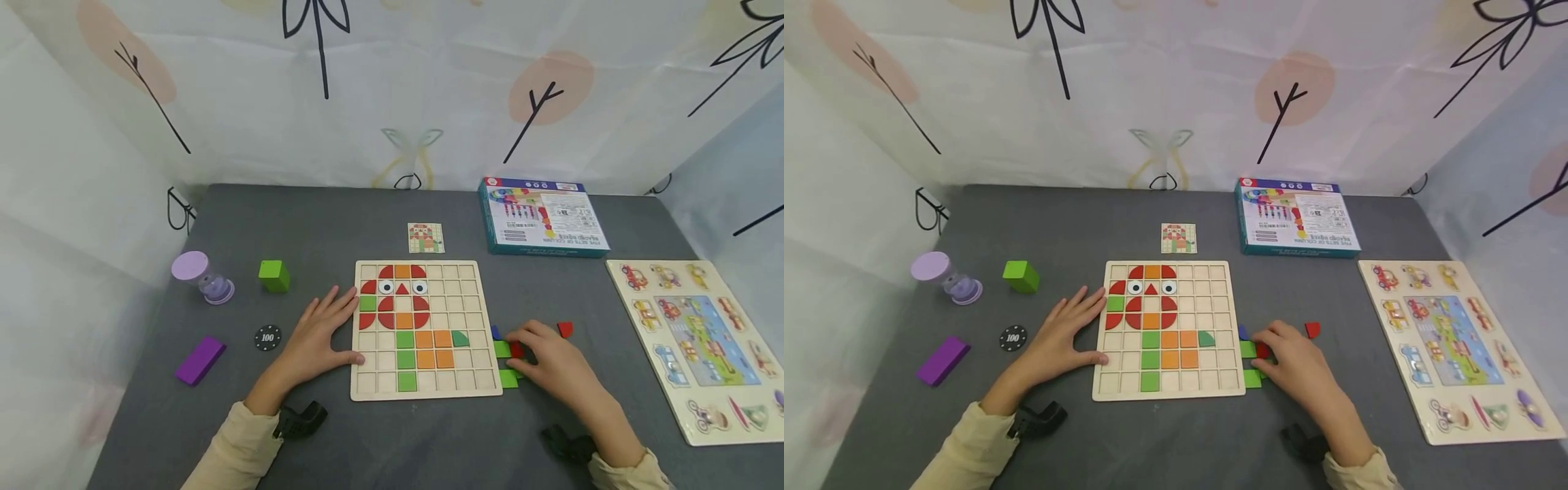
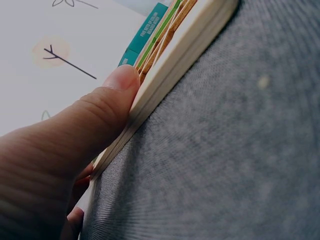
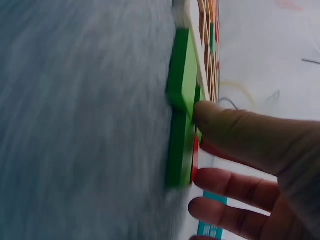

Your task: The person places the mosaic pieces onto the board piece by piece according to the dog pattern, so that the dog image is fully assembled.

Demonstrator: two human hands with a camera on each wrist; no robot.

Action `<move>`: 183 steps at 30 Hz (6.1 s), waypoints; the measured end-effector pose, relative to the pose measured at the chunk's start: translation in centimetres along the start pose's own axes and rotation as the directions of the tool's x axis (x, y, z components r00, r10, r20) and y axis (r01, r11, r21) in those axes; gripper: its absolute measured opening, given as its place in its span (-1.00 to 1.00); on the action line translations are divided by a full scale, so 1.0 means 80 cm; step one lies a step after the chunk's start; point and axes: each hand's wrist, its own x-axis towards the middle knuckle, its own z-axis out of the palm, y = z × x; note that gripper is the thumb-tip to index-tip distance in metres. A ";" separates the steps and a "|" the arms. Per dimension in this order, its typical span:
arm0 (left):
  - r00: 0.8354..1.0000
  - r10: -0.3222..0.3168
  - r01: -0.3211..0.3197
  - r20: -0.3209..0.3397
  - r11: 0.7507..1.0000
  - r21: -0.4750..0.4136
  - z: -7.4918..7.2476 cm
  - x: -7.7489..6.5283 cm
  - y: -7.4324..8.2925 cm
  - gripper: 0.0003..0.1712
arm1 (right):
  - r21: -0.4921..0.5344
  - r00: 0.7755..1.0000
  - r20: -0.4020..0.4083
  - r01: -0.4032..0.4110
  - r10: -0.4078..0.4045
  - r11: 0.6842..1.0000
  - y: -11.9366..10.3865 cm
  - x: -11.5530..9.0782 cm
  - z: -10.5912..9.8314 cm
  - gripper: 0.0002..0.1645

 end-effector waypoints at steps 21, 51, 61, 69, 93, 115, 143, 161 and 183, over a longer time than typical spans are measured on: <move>1.000 -0.001 0.001 0.001 1.000 -0.007 -0.001 -0.001 -0.002 0.14 | 0.083 0.994 0.006 0.108 -0.109 0.991 -0.051 0.020 0.004 -0.69; 1.000 0.005 -0.005 0.002 1.000 -0.019 0.002 0.000 0.000 0.14 | -0.007 0.999 0.014 0.041 -0.041 0.999 -0.038 0.002 -0.008 -0.63; 1.000 0.009 -0.009 -0.026 1.000 -0.014 0.001 -0.002 -0.001 0.15 | 0.020 0.997 0.069 0.043 -0.044 0.999 -0.012 -0.025 -0.002 -0.55; 0.999 0.018 -0.018 -0.035 1.000 -0.015 0.001 -0.002 0.000 0.14 | 0.001 0.996 0.067 0.059 -0.059 0.998 -0.017 -0.022 0.003 -0.66; 1.000 -0.013 0.013 0.008 1.000 -0.002 0.002 0.001 0.000 0.14 | 0.092 0.978 0.027 0.203 -0.207 0.975 -0.067 0.000 0.020 -0.68; 1.000 0.003 -0.003 -0.022 1.000 -0.020 0.000 -0.001 0.003 0.15 | 0.016 0.956 -0.208 -0.206 0.204 0.978 0.017 -0.009 -0.015 -0.60; 1.000 0.017 -0.017 -0.019 1.000 -0.011 0.000 0.000 -0.002 0.13 | 0.022 0.955 -0.030 -0.296 0.296 0.955 0.045 0.019 -0.022 -0.73; 1.000 0.014 -0.014 -0.020 1.000 -0.010 0.001 -0.002 -0.001 0.14 | 0.100 0.989 0.058 0.127 -0.133 0.987 -0.065 0.161 -0.005 -0.79; 1.000 0.005 -0.005 -0.010 1.000 0.007 0.003 -0.001 -0.003 0.15 | 0.131 0.989 0.079 0.111 -0.122 0.985 -0.067 0.165 -0.004 -0.71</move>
